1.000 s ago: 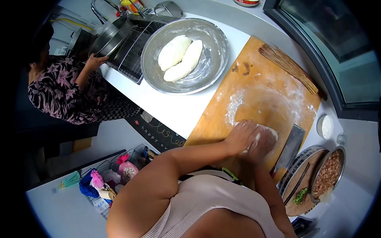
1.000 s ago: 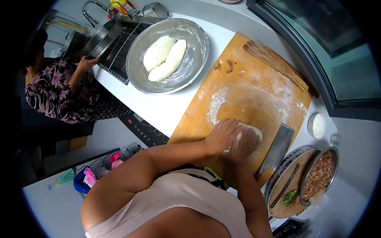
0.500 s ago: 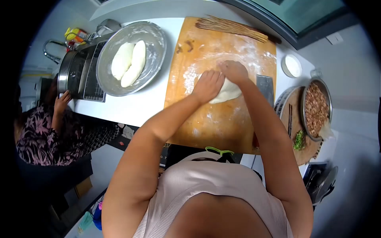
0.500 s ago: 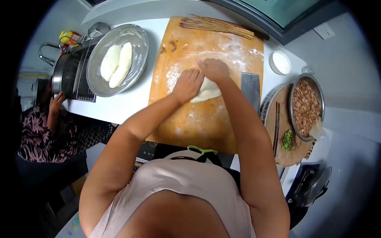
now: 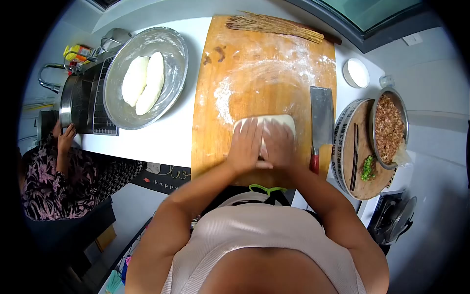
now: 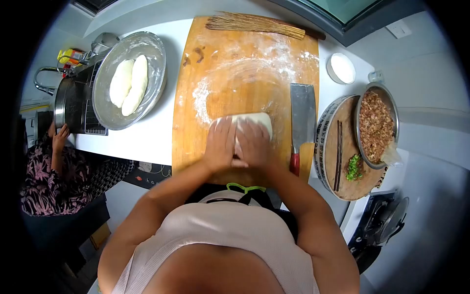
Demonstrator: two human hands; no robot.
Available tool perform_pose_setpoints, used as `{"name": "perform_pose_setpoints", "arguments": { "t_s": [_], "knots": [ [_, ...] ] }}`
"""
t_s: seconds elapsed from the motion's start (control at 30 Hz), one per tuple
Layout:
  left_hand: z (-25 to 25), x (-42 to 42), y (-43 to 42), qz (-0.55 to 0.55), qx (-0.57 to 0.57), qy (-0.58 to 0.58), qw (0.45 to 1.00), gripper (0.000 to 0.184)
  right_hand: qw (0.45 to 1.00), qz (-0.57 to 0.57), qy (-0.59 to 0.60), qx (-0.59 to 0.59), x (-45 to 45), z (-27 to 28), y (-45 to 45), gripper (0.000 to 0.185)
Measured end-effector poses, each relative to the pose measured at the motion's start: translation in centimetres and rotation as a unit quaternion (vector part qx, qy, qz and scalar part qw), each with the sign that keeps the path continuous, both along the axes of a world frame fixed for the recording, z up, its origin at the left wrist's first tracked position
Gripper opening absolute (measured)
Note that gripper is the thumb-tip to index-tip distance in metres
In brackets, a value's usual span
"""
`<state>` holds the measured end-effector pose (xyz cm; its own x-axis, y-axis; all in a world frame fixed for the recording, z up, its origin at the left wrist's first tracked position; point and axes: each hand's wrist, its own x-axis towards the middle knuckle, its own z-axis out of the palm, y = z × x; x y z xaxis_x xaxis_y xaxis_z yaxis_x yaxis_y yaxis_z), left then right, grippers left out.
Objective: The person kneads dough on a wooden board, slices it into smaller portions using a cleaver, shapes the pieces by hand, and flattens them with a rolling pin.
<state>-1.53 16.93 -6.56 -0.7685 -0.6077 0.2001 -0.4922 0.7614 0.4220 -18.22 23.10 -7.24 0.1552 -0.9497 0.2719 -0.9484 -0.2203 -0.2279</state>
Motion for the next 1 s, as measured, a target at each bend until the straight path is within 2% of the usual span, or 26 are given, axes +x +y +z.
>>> {"name": "perform_pose_setpoints", "arguments": {
  "t_s": [0.03, 0.1, 0.17, 0.2, 0.3, 0.43, 0.5, 0.57, 0.63, 0.7, 0.73, 0.8, 0.87, 0.9, 0.93, 0.97, 1.0],
  "knots": [
    [-2.3, 0.7, 2.0, 0.000, -0.043, -0.017, 0.999, 0.112, 1.000, 0.004, 0.003, -0.021, 0.2, -0.9, 1.3, 0.053],
    [-3.5, 1.0, 2.4, -0.003, -0.083, -0.018, 0.996, 0.101, 0.998, 0.012, 0.007, -0.059, 0.7, -2.2, 2.7, 0.058],
    [-4.4, 0.8, 1.6, -0.004, -0.081, 0.016, 0.997, 0.084, 0.997, 0.004, -0.012, -0.077, 0.4, -2.8, 1.9, 0.060],
    [-5.2, 0.5, 0.5, 0.006, -0.133, -0.028, 0.991, 0.066, 0.996, -0.001, -0.027, -0.081, 0.2, -2.9, 0.7, 0.061],
    [-4.5, -0.8, -3.5, 0.014, -0.081, 0.029, 0.996, 0.061, 0.998, -0.032, -0.040, -0.043, 0.0, -1.6, -3.1, 0.063],
    [-3.3, -3.4, -10.4, 0.040, -0.082, 0.065, 0.994, 0.061, 0.997, -0.062, -0.012, -0.052, -1.7, -1.2, -9.6, 0.063],
    [-2.1, -5.2, -14.3, 0.037, -0.044, 0.150, 0.987, 0.063, 0.990, -0.088, -0.036, -0.100, -3.2, -2.2, -13.9, 0.060],
    [-2.1, -6.1, -17.0, 0.034, 0.027, 0.099, 0.994, 0.066, 0.993, -0.113, -0.027, -0.025, -3.9, -1.0, -17.2, 0.052],
    [-1.7, -6.1, -17.5, 0.023, 0.034, 0.037, 0.998, 0.075, 0.995, -0.079, -0.049, -0.029, -4.2, 0.1, -17.9, 0.049],
    [-2.9, -6.3, -15.6, 0.047, -0.038, 0.061, 0.996, 0.089, 0.992, -0.053, -0.003, -0.115, -4.8, -1.9, -16.3, 0.045],
    [-2.0, -5.1, -13.1, 0.053, -0.094, 0.088, 0.990, 0.090, 0.995, -0.030, 0.001, -0.100, -4.9, -1.6, -14.7, 0.050],
    [1.0, -2.1, -11.3, 0.038, -0.125, 0.132, 0.983, 0.086, 0.999, 0.006, 0.013, -0.031, -5.1, -0.3, -11.9, 0.063],
    [5.5, 3.9, -11.2, -0.003, -0.081, 0.167, 0.983, 0.079, 0.996, 0.034, 0.026, 0.074, -5.7, 3.1, -11.0, 0.077],
    [7.4, 7.4, -12.5, 0.111, -0.052, 0.139, 0.983, 0.063, 0.993, 0.056, 0.022, 0.099, -5.5, 5.1, -12.0, 0.083],
    [7.2, 11.0, -14.4, 0.254, -0.071, 0.112, 0.958, 0.055, 0.989, 0.075, 0.016, 0.127, -5.1, 7.3, -13.4, 0.089],
    [7.8, 14.3, -16.7, 0.376, 0.009, 0.060, 0.924, 0.052, 0.984, 0.093, 0.010, 0.152, -4.9, 8.5, -14.9, 0.094],
    [7.0, 17.6, -18.7, 0.433, 0.005, -0.018, 0.901, 0.053, 0.975, 0.143, 0.002, 0.171, -6.0, 6.7, -16.9, 0.098]
  ]
}}
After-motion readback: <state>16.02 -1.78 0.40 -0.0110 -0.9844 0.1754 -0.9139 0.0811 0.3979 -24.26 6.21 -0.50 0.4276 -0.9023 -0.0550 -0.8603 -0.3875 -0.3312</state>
